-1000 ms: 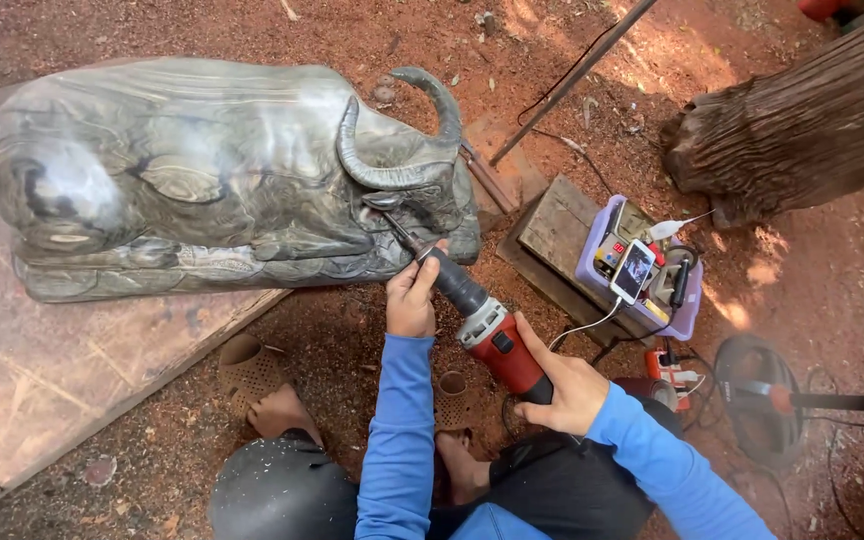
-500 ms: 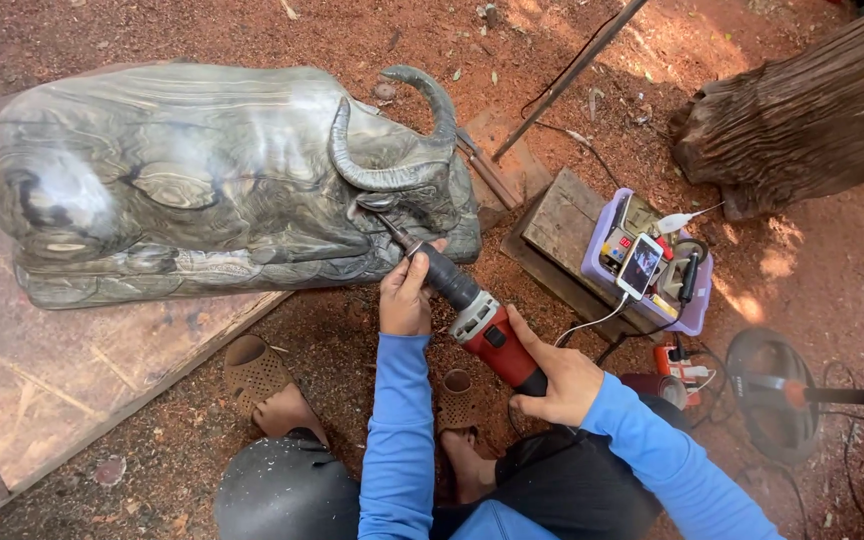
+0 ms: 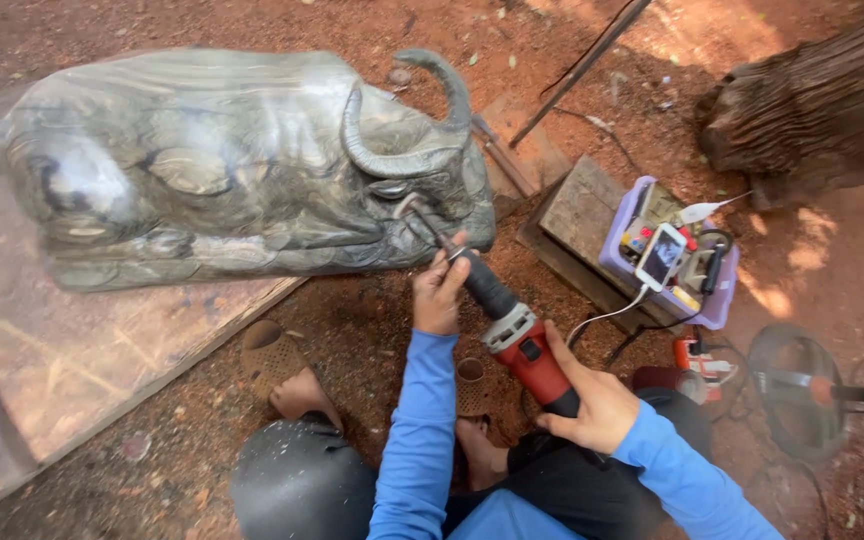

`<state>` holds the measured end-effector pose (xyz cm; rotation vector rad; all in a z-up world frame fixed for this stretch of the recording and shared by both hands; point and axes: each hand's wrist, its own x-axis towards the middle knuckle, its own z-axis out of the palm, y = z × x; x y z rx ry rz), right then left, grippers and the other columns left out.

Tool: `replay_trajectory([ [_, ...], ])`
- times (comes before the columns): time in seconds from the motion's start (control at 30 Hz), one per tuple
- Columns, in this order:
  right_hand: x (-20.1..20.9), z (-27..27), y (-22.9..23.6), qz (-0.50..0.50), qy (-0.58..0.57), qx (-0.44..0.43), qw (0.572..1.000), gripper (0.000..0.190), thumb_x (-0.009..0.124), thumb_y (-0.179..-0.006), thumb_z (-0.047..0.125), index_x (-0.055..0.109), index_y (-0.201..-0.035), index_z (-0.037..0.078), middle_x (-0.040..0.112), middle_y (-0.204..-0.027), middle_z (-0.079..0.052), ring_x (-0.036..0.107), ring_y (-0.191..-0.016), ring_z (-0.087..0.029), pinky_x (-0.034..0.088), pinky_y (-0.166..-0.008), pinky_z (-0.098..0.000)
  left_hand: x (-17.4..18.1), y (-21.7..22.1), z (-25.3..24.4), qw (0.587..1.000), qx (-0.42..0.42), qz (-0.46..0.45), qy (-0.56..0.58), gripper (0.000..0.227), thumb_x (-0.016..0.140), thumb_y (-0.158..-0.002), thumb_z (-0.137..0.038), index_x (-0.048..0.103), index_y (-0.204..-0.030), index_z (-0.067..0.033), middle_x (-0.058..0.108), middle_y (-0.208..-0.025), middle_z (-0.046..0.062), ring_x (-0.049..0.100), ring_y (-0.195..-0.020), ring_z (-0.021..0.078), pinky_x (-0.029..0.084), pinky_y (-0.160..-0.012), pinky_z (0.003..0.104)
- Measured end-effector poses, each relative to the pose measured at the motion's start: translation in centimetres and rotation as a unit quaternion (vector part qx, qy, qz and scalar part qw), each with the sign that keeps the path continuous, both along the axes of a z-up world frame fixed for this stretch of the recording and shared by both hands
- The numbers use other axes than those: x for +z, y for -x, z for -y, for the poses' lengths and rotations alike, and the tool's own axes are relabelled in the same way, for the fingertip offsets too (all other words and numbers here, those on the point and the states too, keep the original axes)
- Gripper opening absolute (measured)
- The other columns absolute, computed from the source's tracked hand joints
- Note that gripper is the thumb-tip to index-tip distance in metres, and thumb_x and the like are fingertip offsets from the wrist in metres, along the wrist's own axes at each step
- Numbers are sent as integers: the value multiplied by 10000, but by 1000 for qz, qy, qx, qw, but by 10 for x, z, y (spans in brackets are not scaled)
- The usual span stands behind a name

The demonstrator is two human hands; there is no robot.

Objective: Sanding a large wooden sculpture of a water buffalo using a handheld rotary power tool with a sanding disc attachment.

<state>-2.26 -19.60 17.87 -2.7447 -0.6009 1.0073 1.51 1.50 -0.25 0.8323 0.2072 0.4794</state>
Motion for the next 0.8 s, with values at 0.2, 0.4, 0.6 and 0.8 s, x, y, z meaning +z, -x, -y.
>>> replay_trajectory([
  [0.2,-20,20,13,33,-20,11,999,1345,858,-618,246,28,-1676,216,762,-1207,-101,807,-953,-289,618,-752,-319,-9,4,17,1000,25,-2,12,254,675,-928,-152,730,-1093,34,587,-1448,136,607,-1193,256,514,-1065,390],
  [0.4,-29,33,18,54,32,-21,998,1370,865,-621,285,14,-1693,225,765,-1187,-134,811,-939,-313,617,-747,-337,-11,4,23,999,14,30,-8,273,685,-922,-150,711,-1140,13,478,-1554,145,546,-1306,286,500,-1113,407],
  [0.6,-28,43,24,79,30,4,996,1354,866,-619,321,48,-1690,197,755,-1190,-148,793,-986,-321,628,-770,-348,-4,13,20,996,-7,83,-15,240,685,-948,-204,732,-1101,-25,348,-1644,203,501,-1372,318,456,-1151,417],
  [0.8,-32,62,31,107,13,11,994,1335,879,-602,335,111,-1682,166,744,-1209,-163,780,-1016,-327,622,-787,-354,-12,12,29,993,-17,115,-22,273,724,-915,-215,727,-1083,1,217,-1697,225,364,-1488,376,367,-1228,443],
])
